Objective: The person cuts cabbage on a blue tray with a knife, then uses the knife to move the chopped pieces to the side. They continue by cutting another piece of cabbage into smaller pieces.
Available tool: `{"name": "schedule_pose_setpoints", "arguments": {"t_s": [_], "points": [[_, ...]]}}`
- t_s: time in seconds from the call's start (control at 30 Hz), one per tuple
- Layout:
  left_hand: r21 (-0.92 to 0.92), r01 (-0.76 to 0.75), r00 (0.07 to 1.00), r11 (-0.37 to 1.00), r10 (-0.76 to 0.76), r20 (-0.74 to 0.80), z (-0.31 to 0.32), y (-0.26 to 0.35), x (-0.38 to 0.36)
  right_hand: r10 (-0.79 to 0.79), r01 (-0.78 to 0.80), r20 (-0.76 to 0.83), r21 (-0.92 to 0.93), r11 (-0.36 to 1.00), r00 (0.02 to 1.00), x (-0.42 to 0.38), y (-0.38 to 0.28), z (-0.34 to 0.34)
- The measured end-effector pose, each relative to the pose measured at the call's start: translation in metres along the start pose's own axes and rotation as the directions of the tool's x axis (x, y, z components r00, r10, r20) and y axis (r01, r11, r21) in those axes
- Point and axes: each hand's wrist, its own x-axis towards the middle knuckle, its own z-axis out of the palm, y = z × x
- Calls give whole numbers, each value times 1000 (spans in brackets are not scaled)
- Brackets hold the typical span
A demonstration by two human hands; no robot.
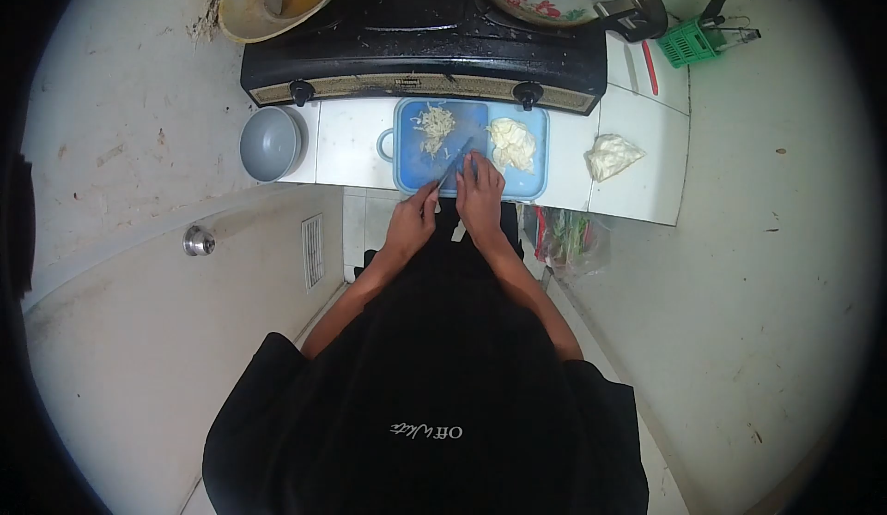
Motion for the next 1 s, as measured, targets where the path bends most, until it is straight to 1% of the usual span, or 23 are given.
{"name": "schedule_pose_setpoints", "arguments": {"t_s": [0.07,0.2,0.27,0.3,0.4,0.47,0.6,0.67,0.8,0.87,1.0], "points": [[-4,87,996,996,-87,7,-6,6,-1,18,-18,13,14,1000,1000,-2,0,-1],[-44,85,996,995,-84,34,-2,5,-5,25,-25,30,18,1000,999,-2,1,0],[-69,27,1000,997,-26,13,0,4,-6,22,-23,34,22,999,999,-2,3,1],[-69,26,1000,997,-26,13,-1,3,-7,24,-25,38,23,999,999,-2,3,0],[-43,52,998,998,-50,46,-1,4,-7,25,-26,34,26,999,999,-1,2,-1],[26,49,998,998,-49,28,0,6,-7,26,-27,39,22,999,999,0,2,-1],[82,28,1000,996,-29,11,2,8,-4,51,-53,63,23,998,997,-1,1,-2],[126,30,1000,992,-29,-11,6,9,-2,45,-46,46,21,999,998,0,1,1],[85,10,999,996,-8,-34,4,5,-4,36,-37,18,36,999,999,-3,2,2],[19,60,998,998,-60,3,3,4,-9,42,-43,22,41,998,999,-4,2,3],[5,73,997,997,-73,17,1,9,-13,60,-61,36,21,998,998,-4,2,3]]}}
